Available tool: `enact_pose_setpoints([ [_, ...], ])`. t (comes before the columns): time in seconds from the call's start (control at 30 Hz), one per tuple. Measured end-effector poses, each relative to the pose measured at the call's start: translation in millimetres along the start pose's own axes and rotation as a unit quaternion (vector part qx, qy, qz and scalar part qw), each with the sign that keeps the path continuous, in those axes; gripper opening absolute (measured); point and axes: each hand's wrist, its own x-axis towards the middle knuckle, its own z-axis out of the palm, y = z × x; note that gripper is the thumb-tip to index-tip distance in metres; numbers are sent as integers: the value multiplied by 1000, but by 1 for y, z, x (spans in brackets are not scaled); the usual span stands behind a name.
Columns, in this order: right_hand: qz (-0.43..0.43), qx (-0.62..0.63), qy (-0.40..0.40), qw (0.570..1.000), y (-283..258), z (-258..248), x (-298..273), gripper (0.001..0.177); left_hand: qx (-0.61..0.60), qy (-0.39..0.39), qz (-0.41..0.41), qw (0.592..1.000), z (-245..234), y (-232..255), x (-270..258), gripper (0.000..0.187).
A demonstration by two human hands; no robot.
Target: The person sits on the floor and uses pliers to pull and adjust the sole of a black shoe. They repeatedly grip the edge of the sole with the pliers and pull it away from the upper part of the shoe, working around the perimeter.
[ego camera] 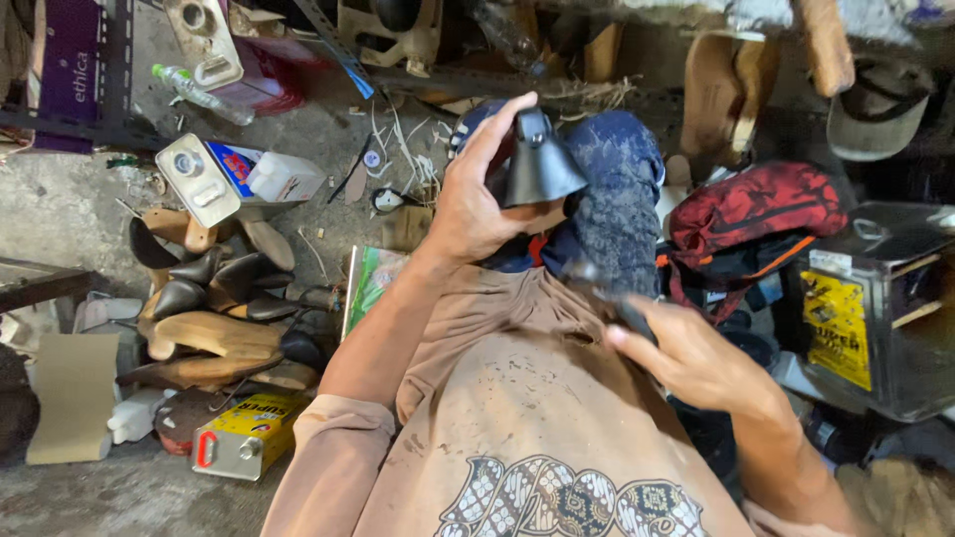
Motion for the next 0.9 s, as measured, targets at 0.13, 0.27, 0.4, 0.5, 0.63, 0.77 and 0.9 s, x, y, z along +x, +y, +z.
enact_pose_setpoints([
  [0.13, -85, 197, 58, 975, 54, 26, -20, 37, -159, 33, 38, 986, 5, -8, 4, 95],
  [0.27, 42, 663, 214, 717, 55, 40, -18, 34, -470, 50, 50, 880, 6, -30, 10, 92],
  [0.4, 82, 631, 272, 722, 132, 83, 16, 38, -661, 28, -32, 749, 17, -48, 19, 64],
  [0.5, 153, 534, 333, 762, 134, 92, 48, 40, -836, 18, -197, 511, 55, -58, -42, 57],
  [0.63, 95, 541, 336, 765, 159, 96, 67, 33, -834, 48, -183, 518, 77, -128, -44, 62],
  [0.77, 86, 520, 345, 776, 134, 87, 75, 31, -828, 69, -180, 527, 87, -148, -41, 57],
  [0.9, 96, 517, 344, 778, 130, 89, 76, 30, -824, 57, -188, 531, 92, -157, -41, 60],
])
